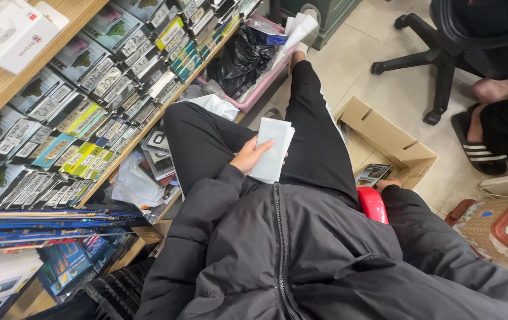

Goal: The person sits cross-legged on a chair and repeatedly picks up small rectangular items from a cardboard box, places them on their lap, and then returns them to the box. The items appear to be small packages or cards.

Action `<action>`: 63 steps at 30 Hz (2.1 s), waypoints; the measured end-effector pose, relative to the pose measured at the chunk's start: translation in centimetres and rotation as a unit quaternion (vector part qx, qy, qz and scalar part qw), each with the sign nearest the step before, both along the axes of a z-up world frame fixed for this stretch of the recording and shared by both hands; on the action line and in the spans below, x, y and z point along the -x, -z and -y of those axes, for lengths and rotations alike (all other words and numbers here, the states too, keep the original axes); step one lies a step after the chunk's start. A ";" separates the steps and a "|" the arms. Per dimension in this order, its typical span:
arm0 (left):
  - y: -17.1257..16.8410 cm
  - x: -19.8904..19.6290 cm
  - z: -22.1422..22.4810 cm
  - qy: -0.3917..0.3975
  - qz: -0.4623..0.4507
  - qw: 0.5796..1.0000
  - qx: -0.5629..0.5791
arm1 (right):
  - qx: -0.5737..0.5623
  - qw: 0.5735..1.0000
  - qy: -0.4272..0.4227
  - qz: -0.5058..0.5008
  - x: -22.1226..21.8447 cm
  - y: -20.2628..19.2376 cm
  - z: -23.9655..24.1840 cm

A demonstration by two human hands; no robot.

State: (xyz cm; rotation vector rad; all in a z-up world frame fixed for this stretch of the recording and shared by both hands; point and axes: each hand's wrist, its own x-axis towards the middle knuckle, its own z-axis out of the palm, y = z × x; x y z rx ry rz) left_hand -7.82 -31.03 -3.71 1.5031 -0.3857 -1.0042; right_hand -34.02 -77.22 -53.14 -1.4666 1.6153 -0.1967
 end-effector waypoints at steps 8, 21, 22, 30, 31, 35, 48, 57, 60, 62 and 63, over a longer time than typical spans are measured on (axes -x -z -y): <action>7.2 -3.5 0.3 -0.140 0.069 0.987 -0.040 | 0.243 0.671 -0.554 -0.429 -5.1 -6.3 0.1; 9.4 -5.3 -0.3 -0.197 0.133 0.969 -0.066 | 0.126 0.840 -0.375 0.370 -27.2 -46.0 -25.1; 9.4 -5.5 -0.3 -0.197 0.140 0.968 -0.064 | 0.152 0.844 -0.371 0.355 -27.4 -45.1 -26.8; 9.3 -5.7 0.1 -0.202 0.129 0.968 -0.077 | 0.042 0.842 -0.439 0.310 -27.9 -40.0 -26.9; 10.1 -6.2 0.3 -0.201 0.144 0.965 -0.084 | 0.037 0.838 -0.445 0.312 -27.8 -40.3 -26.8; 10.6 -6.2 0.0 -0.206 0.152 0.962 -0.094 | 0.022 0.827 -0.453 0.331 -27.2 -40.0 -26.7; 9.3 -5.7 -0.2 -0.215 0.154 0.963 -0.050 | -0.002 0.838 -0.380 0.392 -27.4 -40.5 -27.0; 9.6 -5.6 0.1 -0.166 0.173 0.966 -0.102 | -0.125 0.857 -0.321 0.383 -28.4 -38.7 -26.4; 10.5 -5.9 0.1 -0.151 0.182 0.965 -0.111 | -0.130 0.851 -0.340 0.378 -28.4 -37.9 -26.1; 9.2 -5.4 0.1 -0.143 0.180 0.966 -0.119 | -0.119 0.843 -0.361 0.381 -28.0 -39.0 -26.7; 8.8 -5.2 0.1 -0.144 0.181 0.966 -0.118 | -0.119 0.842 -0.362 0.381 -28.0 -39.4 -26.9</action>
